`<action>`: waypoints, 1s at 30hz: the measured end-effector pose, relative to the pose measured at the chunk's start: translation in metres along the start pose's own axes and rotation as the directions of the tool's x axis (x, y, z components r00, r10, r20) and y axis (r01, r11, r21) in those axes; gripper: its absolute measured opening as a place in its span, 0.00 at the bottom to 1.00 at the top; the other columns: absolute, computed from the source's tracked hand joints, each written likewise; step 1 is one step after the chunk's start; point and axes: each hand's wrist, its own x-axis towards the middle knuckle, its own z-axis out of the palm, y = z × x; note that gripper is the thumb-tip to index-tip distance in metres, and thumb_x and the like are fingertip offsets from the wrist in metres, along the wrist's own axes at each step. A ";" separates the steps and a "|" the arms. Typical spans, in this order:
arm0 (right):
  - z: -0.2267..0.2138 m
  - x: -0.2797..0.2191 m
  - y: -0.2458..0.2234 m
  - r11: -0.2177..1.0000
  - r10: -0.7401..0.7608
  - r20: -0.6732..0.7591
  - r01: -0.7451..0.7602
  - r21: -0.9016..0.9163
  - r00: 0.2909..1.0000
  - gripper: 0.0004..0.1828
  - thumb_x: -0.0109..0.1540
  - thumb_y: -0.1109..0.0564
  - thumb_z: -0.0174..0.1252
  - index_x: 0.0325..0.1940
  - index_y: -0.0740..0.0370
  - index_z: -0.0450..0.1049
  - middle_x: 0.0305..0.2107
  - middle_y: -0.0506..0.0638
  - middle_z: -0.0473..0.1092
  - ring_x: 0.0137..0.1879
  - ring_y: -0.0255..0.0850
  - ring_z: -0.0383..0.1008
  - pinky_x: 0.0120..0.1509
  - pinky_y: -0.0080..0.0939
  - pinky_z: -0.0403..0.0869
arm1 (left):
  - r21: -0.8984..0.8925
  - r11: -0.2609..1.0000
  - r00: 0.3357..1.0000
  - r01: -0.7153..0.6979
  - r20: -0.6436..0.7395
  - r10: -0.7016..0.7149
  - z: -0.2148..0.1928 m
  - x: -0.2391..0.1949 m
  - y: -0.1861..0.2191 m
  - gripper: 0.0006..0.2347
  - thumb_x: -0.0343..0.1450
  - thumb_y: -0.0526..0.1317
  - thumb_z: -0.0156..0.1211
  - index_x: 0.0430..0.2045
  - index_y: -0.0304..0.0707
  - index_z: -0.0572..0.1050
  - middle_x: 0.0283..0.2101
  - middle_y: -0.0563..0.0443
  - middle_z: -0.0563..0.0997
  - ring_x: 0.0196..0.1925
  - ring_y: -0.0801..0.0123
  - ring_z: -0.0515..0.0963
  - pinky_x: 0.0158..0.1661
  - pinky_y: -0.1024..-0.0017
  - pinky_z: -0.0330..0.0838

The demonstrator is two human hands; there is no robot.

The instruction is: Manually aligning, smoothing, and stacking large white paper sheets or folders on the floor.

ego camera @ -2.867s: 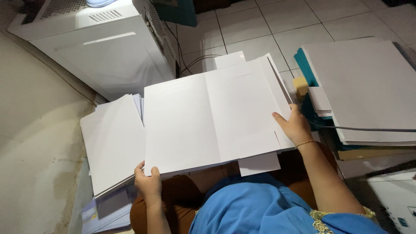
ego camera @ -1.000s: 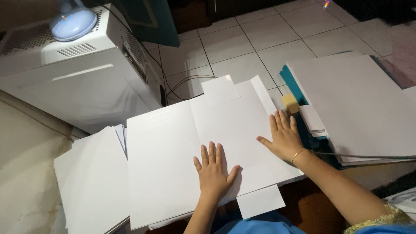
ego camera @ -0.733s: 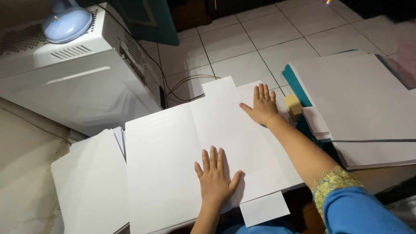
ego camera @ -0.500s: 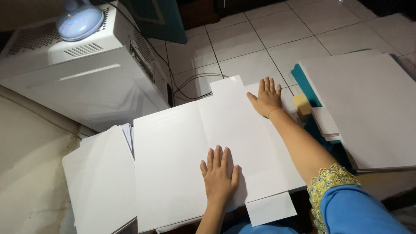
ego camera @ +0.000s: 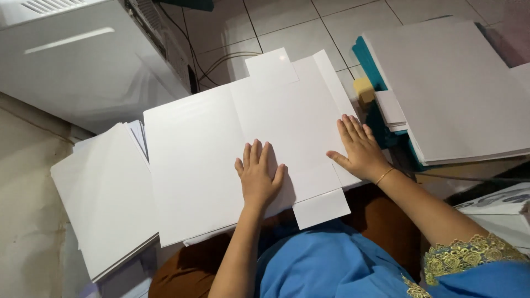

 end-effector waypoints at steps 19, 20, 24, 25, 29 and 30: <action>0.031 -0.010 0.020 0.989 -0.107 -0.289 0.131 0.067 0.951 0.35 0.67 0.28 0.48 0.72 0.45 0.61 0.73 0.58 0.55 0.80 0.53 0.49 0.79 0.60 0.46 | 0.024 0.936 0.927 -0.352 -0.127 0.353 0.020 -0.034 -0.004 0.20 0.64 0.65 0.61 0.32 0.54 0.69 0.56 0.52 0.69 0.66 0.58 0.62 0.64 0.48 0.47; 0.029 -0.010 0.019 0.989 -0.102 -0.284 0.127 0.072 0.954 0.36 0.66 0.27 0.48 0.72 0.45 0.61 0.73 0.58 0.55 0.80 0.52 0.49 0.79 0.60 0.47 | -0.013 0.945 0.938 -0.327 -0.127 0.323 0.020 -0.037 0.002 0.22 0.63 0.66 0.63 0.31 0.50 0.69 0.54 0.48 0.69 0.65 0.54 0.63 0.63 0.49 0.49; 0.026 -0.012 0.017 0.989 -0.112 -0.295 0.136 0.063 0.949 0.35 0.66 0.27 0.48 0.72 0.45 0.61 0.73 0.58 0.56 0.80 0.53 0.50 0.78 0.61 0.48 | -0.173 0.962 0.976 -0.210 -0.088 0.198 0.018 -0.041 0.018 0.28 0.64 0.68 0.61 0.33 0.41 0.70 0.55 0.39 0.68 0.66 0.45 0.62 0.67 0.42 0.47; 0.026 -0.011 0.018 0.989 -0.111 -0.297 0.135 0.062 0.948 0.35 0.66 0.27 0.48 0.72 0.45 0.61 0.73 0.58 0.56 0.80 0.53 0.50 0.78 0.61 0.48 | -0.172 0.962 0.976 -0.213 -0.089 0.200 0.020 -0.040 0.018 0.28 0.64 0.68 0.61 0.33 0.41 0.70 0.55 0.39 0.68 0.66 0.45 0.62 0.67 0.42 0.47; 0.027 -0.011 0.018 0.990 -0.106 -0.299 0.129 0.059 0.949 0.35 0.66 0.27 0.48 0.71 0.44 0.62 0.73 0.57 0.57 0.79 0.52 0.51 0.78 0.61 0.49 | -0.130 0.977 0.984 -0.169 -0.082 0.159 0.029 -0.036 0.019 0.27 0.67 0.68 0.57 0.34 0.39 0.70 0.53 0.39 0.67 0.65 0.45 0.62 0.67 0.40 0.46; 0.027 -0.011 0.018 0.989 -0.107 -0.301 0.132 0.064 0.948 0.35 0.66 0.27 0.48 0.71 0.44 0.63 0.72 0.57 0.57 0.79 0.53 0.52 0.78 0.61 0.49 | -0.126 0.979 0.985 -0.160 -0.088 0.150 0.031 -0.035 0.019 0.27 0.68 0.68 0.57 0.32 0.38 0.70 0.52 0.39 0.67 0.65 0.45 0.62 0.67 0.40 0.46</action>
